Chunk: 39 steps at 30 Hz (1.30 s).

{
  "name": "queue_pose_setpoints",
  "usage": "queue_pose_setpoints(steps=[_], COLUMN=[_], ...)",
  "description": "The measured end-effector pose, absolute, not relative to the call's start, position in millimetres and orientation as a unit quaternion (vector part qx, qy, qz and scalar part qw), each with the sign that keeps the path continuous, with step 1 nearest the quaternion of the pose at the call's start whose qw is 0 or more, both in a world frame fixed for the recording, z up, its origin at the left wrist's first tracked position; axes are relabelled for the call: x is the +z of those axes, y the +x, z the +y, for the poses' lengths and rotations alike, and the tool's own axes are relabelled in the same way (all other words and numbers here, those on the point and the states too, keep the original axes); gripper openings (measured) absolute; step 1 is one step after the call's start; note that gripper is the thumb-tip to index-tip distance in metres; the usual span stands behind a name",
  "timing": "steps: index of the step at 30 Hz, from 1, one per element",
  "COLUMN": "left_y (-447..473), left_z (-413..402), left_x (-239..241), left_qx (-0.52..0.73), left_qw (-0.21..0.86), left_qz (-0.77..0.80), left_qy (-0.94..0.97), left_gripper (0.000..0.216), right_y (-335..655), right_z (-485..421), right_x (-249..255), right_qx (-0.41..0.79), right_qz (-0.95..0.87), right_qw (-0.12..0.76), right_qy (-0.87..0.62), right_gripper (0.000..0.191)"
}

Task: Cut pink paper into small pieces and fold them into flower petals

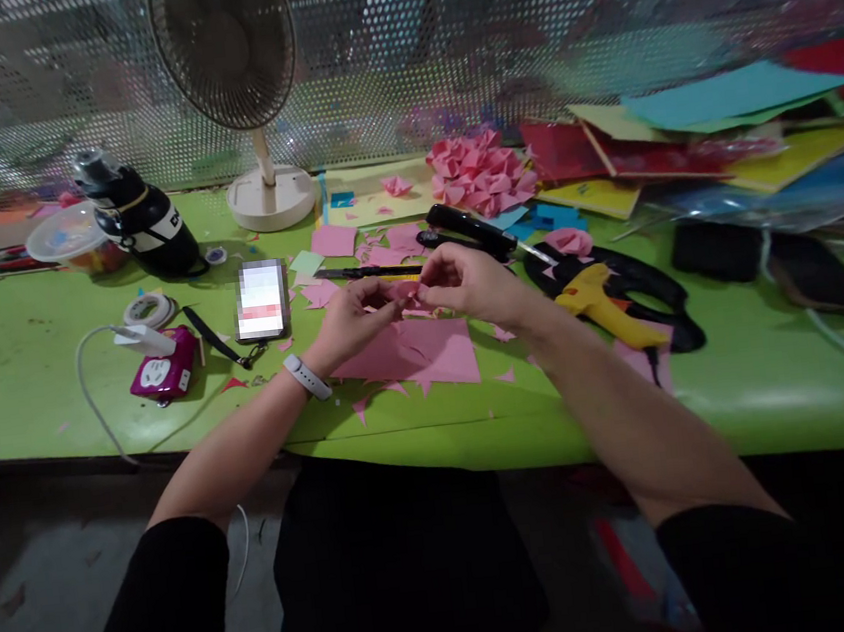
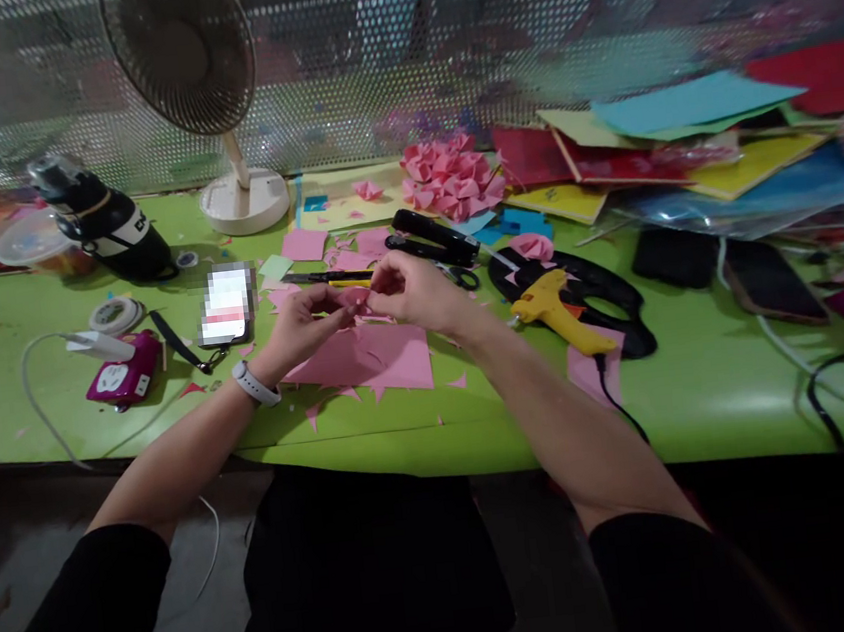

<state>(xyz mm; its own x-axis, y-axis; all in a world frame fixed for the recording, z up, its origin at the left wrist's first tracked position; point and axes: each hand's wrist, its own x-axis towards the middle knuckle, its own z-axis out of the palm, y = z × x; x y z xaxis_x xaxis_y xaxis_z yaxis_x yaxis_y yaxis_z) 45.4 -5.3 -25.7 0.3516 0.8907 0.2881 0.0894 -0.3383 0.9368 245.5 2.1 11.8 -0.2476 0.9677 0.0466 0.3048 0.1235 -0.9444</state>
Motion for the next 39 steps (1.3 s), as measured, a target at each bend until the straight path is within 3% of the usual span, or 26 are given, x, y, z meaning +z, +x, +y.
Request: queue_pose_setpoints(steps=[24,29,39], left_y=[44.6,42.4,39.2], left_z=[-4.2,0.0,7.4], left_x=[-27.0,-28.9,-33.8], left_qx=[0.459,0.475,0.517], left_qw=[0.397,0.383,0.211], left_qz=[0.346,0.362,0.34], left_qy=[0.715,0.705,0.756], left_gripper=[0.016,0.016,0.015], right_y=[246.0,253.9,247.7], right_z=[3.6,9.2,13.1], right_x=[11.5,12.3,1.1], right_qx=[0.437,0.414,0.419], right_qz=[-0.669,-0.658,-0.651], right_qw=[0.369,0.443,0.451], right_qy=[-0.475,-0.447,-0.444], right_gripper=[0.024,0.02,0.017])
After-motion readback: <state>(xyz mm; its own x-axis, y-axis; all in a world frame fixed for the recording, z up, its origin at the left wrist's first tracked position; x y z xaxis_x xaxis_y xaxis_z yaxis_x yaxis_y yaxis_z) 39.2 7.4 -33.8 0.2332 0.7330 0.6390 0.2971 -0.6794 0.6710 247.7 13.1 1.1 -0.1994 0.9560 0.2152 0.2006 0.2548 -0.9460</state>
